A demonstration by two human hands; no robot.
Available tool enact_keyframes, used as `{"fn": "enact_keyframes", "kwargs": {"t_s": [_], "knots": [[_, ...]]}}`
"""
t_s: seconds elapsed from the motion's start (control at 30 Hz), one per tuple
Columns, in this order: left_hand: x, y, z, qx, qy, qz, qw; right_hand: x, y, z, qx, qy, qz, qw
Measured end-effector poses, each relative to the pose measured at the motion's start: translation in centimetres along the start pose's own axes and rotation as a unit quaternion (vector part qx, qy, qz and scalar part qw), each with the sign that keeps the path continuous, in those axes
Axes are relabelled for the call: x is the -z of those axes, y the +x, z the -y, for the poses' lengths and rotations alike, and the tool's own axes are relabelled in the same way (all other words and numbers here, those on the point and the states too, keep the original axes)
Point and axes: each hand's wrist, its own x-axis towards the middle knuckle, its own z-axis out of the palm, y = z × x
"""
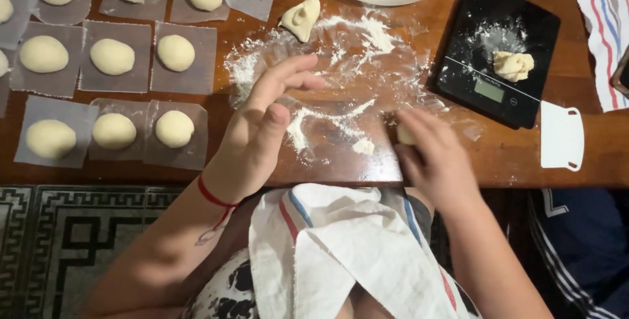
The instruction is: Portioning dough by weight and shaping it into small balls before placing them on parchment paper.
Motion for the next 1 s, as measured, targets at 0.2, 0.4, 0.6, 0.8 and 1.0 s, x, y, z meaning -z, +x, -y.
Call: {"fn": "enact_keyframes", "kwargs": {"t_s": [0.2,0.4,0.6,0.8,1.0], "knots": [[-0.2,-0.3,-1.1,-0.010,-0.018,0.015,1.000,-1.0,5.2,0.4,0.064,-0.014,0.053,0.996],[2.5,-0.2,-2.6,-0.011,0.088,-0.008,0.996,0.6,1.9,-0.6,0.030,-0.040,0.010,0.999],[7.1,6.6,-1.3,-0.021,0.315,-0.049,0.947,-2.0,5.3,1.8,0.104,-0.027,0.041,0.993],[18.7,21.0,12.4,0.047,0.558,-0.190,0.807,0.5,5.5,0.0,0.073,-0.080,-0.013,0.994],[26.7,28.4,21.9,0.227,0.629,-0.164,0.725,-1.8,2.5,0.1,-0.020,-0.085,0.054,0.995]]}}
